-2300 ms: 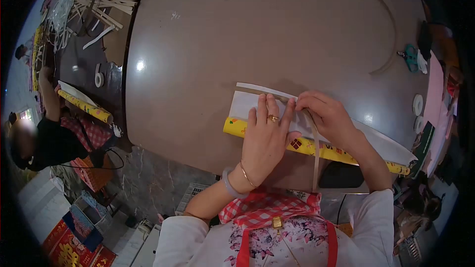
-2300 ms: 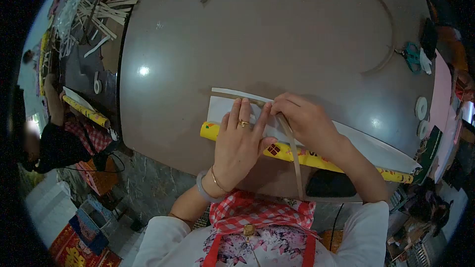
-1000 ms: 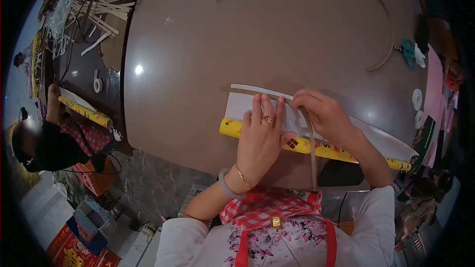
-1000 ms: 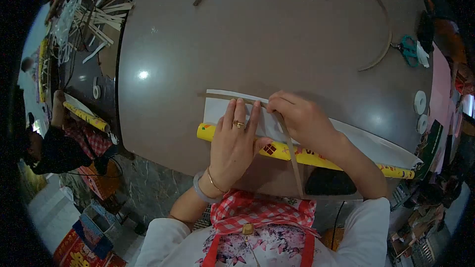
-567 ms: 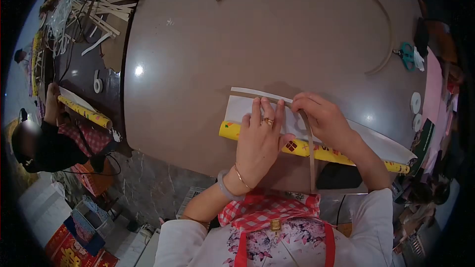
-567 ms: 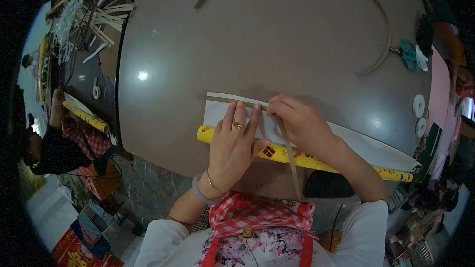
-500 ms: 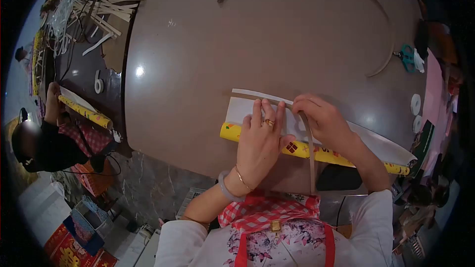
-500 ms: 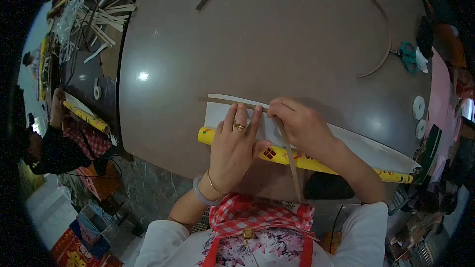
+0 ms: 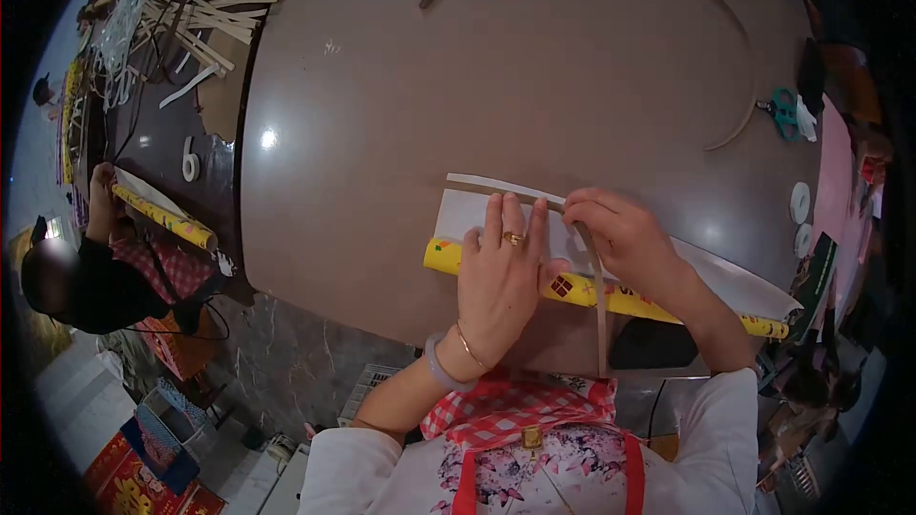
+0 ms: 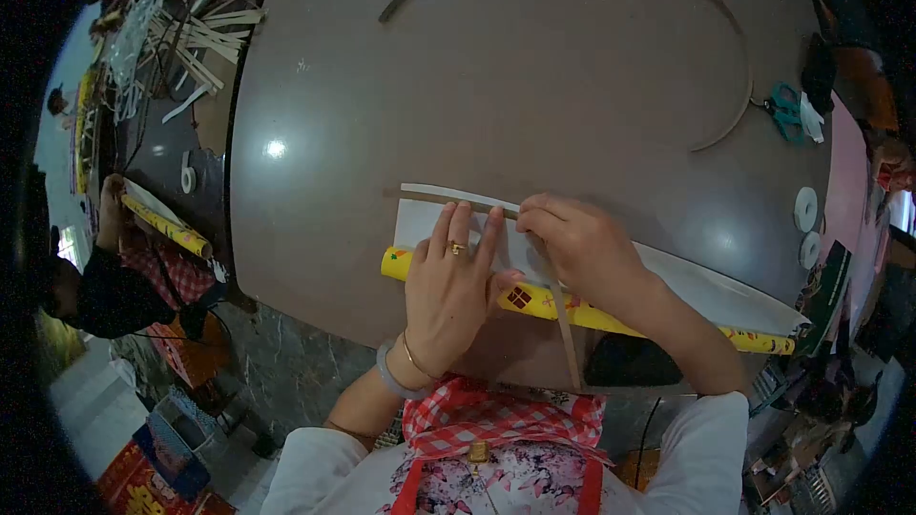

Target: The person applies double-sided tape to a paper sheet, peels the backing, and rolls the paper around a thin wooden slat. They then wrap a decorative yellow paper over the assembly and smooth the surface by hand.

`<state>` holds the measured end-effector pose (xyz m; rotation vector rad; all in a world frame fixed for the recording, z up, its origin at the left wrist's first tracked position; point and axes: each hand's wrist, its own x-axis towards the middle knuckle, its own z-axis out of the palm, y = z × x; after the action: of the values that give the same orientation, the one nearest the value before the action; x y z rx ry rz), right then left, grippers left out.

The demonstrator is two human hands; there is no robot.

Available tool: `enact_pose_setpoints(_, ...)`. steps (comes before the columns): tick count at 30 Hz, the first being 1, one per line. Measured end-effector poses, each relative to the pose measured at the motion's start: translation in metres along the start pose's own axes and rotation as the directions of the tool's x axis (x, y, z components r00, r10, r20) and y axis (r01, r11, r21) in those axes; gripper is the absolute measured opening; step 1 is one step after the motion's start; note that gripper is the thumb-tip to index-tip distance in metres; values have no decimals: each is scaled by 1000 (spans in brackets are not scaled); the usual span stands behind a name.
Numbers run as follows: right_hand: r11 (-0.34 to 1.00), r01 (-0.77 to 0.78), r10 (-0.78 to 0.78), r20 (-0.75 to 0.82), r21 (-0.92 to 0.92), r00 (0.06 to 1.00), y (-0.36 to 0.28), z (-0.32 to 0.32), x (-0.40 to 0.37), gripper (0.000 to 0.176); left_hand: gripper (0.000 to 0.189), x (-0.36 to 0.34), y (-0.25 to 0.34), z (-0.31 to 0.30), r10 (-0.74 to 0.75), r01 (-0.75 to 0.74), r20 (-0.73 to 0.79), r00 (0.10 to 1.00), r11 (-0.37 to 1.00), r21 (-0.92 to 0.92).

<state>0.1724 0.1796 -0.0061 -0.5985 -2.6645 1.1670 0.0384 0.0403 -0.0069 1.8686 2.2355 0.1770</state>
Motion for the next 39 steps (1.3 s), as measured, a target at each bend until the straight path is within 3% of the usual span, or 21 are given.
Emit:
enact_pose_setpoints(11,986,74,-76,-5,-151,997,3,3,-4,20,61,0,1,0,-23,20,-37,999,996,-89)
enact_pose_setpoints(14,993,58,-61,-25,-103,998,5,3,-6,20,62,-1,1,2,-25,23,-19,1000,996,-90)
enact_pose_setpoints(19,985,-43,54,-65,168,996,4,-2,-6,15,65,-1,2,3,-6,6,9,1000,1000,-9)
enact_pose_setpoints(29,968,-125,159,-146,218,977,9,2,-13,17,66,-3,2,-1,7,-6,35,999,1000,-20)
enact_pose_setpoints(32,991,-82,103,-204,107,974,7,3,-11,18,64,-4,3,-2,16,-15,41,999,1000,-25)
enact_pose_setpoints(34,990,-54,26,-217,-127,976,5,0,-9,16,63,-5,3,-1,23,-22,44,999,1000,-16)
enact_pose_setpoints(39,990,-89,61,-236,-109,970,9,3,-15,12,61,-4,3,0,33,-33,51,998,999,2)
